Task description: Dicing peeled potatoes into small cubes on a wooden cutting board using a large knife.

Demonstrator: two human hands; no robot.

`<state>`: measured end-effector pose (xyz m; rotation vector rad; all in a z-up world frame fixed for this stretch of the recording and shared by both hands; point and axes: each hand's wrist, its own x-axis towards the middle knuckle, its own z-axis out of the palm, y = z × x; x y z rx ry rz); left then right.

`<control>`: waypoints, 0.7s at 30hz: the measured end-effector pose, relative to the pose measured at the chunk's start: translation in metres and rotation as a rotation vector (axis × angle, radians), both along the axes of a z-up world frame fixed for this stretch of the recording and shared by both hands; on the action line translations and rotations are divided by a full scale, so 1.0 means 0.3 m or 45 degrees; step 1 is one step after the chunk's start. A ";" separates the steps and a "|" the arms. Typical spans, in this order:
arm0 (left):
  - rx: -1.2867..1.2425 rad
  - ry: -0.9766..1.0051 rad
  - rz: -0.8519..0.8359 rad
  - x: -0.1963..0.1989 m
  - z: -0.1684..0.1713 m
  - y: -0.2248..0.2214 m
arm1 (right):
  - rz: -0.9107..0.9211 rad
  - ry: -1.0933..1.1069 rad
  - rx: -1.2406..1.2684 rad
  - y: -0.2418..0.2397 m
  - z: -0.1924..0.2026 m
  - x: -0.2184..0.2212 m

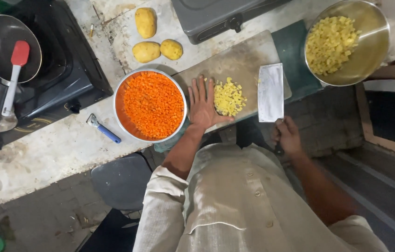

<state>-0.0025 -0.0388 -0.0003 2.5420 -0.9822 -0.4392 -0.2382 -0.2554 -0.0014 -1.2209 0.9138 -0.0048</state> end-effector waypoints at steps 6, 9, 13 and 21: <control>-0.054 0.131 -0.048 0.037 0.003 -0.049 | 0.000 0.017 0.074 0.146 -0.061 0.049; -0.188 0.138 -0.109 0.004 -0.039 -0.094 | -0.112 -0.086 0.219 0.249 -0.076 0.107; -0.421 0.008 -0.023 -0.031 -0.074 -0.151 | -0.130 -0.078 0.189 0.318 -0.054 0.175; -0.640 -0.381 0.170 -0.070 -0.177 -0.230 | -0.115 -0.058 0.133 0.379 -0.006 0.254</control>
